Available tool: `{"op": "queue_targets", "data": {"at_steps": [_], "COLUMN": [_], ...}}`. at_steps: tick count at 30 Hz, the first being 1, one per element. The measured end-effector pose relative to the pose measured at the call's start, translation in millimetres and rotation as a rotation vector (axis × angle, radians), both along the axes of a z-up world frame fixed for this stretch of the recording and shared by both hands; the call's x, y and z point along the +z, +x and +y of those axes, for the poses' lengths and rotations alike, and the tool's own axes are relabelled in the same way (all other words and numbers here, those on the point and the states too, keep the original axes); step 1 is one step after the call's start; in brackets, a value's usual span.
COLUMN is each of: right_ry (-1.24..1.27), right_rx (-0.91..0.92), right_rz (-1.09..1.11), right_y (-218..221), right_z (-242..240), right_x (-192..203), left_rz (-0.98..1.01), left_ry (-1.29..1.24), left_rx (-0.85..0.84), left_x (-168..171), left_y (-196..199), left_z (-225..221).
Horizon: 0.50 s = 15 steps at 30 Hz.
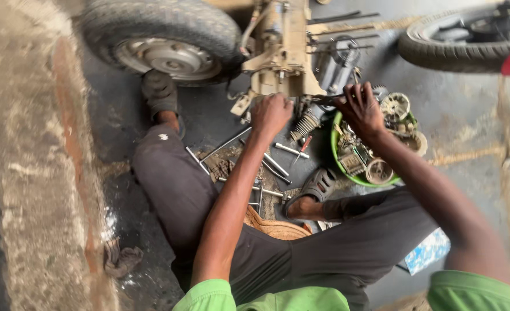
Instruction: The person sits on the floor and uses a hammer and pliers to work on a small engine or machinery component. They repeatedly tap and adjust parts of the machine, occasionally picking up and setting down tools.
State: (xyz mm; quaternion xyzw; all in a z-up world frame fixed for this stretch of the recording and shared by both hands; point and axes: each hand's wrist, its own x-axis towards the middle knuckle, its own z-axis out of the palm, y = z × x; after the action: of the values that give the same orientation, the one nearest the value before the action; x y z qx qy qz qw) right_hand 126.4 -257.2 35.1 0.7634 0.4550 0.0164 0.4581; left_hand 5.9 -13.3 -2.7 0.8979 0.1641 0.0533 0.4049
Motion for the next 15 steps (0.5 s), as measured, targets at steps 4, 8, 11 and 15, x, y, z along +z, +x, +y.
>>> {"op": "queue_targets", "data": {"at_steps": [4,8,11,15], "right_ry": [-0.217,-0.282,-0.328,-0.371], "right_rx": [0.290,0.436,0.513,0.577], "right_rz": [-0.133,-0.240,-0.340,-0.427], "right_y": [5,-1,2,20], "right_z": [36,55,55,45], "right_x": [33,26,8,-12], "left_rz": [0.017,0.063,0.024,0.054], "left_ry": [0.028,-0.086,-0.085,-0.189], "left_rx": [0.046,-0.008,0.002,0.028], "left_x": [13,11,4,1], "left_y": [-7,-10,-13,-11], "left_z": [8,18,29,37]}}
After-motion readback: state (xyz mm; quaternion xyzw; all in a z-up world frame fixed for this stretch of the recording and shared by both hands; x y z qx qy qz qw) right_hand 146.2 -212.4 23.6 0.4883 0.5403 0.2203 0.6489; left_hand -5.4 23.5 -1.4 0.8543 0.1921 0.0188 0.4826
